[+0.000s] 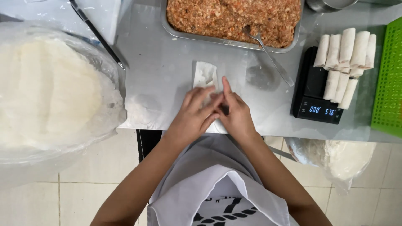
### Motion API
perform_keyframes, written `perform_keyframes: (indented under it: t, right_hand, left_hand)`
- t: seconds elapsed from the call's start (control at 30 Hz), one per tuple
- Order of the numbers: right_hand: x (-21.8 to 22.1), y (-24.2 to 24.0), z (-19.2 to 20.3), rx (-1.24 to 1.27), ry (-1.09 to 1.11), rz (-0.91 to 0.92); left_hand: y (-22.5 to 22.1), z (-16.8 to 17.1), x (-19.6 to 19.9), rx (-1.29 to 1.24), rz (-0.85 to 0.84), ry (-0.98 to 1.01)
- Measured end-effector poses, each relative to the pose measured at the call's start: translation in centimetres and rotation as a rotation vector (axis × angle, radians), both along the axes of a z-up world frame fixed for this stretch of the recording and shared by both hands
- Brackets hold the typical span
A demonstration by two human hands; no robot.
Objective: Making spring rolls by placing meat filling on wrappers and rolling them tightly
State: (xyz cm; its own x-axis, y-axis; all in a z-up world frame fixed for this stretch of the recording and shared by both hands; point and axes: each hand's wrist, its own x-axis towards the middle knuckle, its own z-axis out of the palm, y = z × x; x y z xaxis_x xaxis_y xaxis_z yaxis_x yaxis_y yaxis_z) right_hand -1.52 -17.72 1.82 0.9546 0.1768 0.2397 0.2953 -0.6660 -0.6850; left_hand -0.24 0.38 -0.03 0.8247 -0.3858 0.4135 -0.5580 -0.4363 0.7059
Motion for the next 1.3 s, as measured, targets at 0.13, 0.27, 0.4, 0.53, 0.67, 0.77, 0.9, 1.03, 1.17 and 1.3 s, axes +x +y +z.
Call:
perform_keyframes:
  t: [0.13, 0.27, 0.4, 0.53, 0.67, 0.77, 0.9, 1.03, 1.17, 1.3]
  right_hand:
    - [2.9, -3.9, 5.0, 0.105, 0.226, 0.061]
    - [12.7, -13.6, 8.3, -0.160, -0.211, -0.098]
    - [20.6, -19.8, 5.3, -0.635, -0.249, -0.407]
    - [16.8, -18.0, 7.4, -0.794, 0.127, -0.242]
    - [8.6, -12.9, 7.2, -0.760, -0.343, 0.223]
    - [3.8, -5.8, 4.3, -0.659, -0.205, 0.443]
    - [6.9, -5.6, 0.0, -0.783, -0.221, 0.345]
    - [7.6, -4.9, -0.2, -0.722, -0.218, 0.405]
    - [5.2, -7.1, -1.5, -0.628, -0.188, 0.264]
    - [-1.5, -5.0, -3.5, -0.181, -0.060, 0.224]
  left_hand:
    - [0.2, -0.6, -0.7, 0.141, 0.009, -0.226]
    - [1.5, -0.5, -0.5, 0.258, -0.054, -0.196]
    - [1.3, -0.1, 1.3, 0.344, -0.075, -0.247]
    - [0.5, 2.0, 0.6, 0.185, -0.114, -0.137]
    - [0.3, 2.4, -1.8, 0.117, -0.102, -0.212]
    - [-0.3, -1.6, -2.8, 0.107, 0.037, -0.181]
    - [-0.3, -2.1, -2.5, 0.112, 0.011, -0.134]
    - [-0.4, -1.8, -2.2, 0.123, 0.028, -0.139]
    - [0.1, -1.2, -2.3, 0.095, 0.012, -0.038]
    - [0.3, -3.0, -1.5, 0.024, 0.021, 0.056]
